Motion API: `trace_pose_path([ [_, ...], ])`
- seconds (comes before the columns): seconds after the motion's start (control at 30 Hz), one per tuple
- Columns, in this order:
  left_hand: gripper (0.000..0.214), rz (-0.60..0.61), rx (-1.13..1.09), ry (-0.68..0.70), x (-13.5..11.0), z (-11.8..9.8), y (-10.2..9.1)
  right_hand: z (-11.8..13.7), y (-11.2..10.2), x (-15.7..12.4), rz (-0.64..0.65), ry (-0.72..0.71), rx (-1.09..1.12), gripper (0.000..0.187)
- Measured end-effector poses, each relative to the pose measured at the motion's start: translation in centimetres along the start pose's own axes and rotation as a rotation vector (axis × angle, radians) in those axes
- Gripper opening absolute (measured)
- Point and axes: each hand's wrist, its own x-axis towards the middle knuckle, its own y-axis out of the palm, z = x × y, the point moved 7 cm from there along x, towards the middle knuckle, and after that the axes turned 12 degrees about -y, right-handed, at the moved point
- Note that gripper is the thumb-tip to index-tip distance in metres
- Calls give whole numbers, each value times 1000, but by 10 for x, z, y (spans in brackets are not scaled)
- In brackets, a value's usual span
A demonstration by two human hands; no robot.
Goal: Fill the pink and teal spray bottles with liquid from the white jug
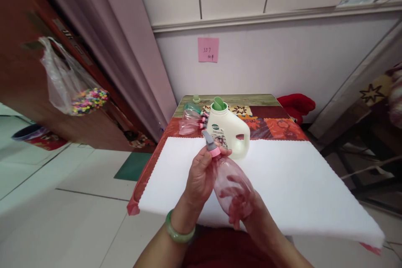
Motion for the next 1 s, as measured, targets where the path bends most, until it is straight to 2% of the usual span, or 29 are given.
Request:
trace_pose_path([
  [0.1,25,51,-98,-49,0,9,-3,-12,13,-7,19,286,310,87],
  [0.17,24,54,-113,-46,0,11,-6,-18,19,-11,31,427,379,88],
  [0.2,24,42,-105,-35,-1,10,-7,-19,20,-11,34,448,358,89],
  [0.27,24,-4,-65,7,-2,5,-10,-17,14,-4,1,334,214,90],
  [0.37,23,-103,5,96,-5,-7,-12,4,-1,7,-71,-115,-166,87],
  [0.43,21,-152,35,130,-6,-11,-11,18,-5,6,-86,-373,-451,100],
  [0.47,21,-165,47,131,-7,-12,-11,21,-6,5,-79,-450,-569,105],
  [0.53,22,-172,67,114,-6,-9,-10,23,-7,3,-65,-520,-702,102],
  [0.63,25,-160,74,83,-4,-1,-11,21,-8,0,-39,-548,-734,93],
  [0.8,29,-161,-18,6,-4,11,-15,29,-12,-6,-114,-662,-924,93],
  [0.9,28,-180,15,3,-8,7,-12,33,-17,-8,-144,-702,-1022,95],
  [1.0,33,-170,68,30,-9,2,-10,34,-20,-7,-148,-689,-987,95],
])
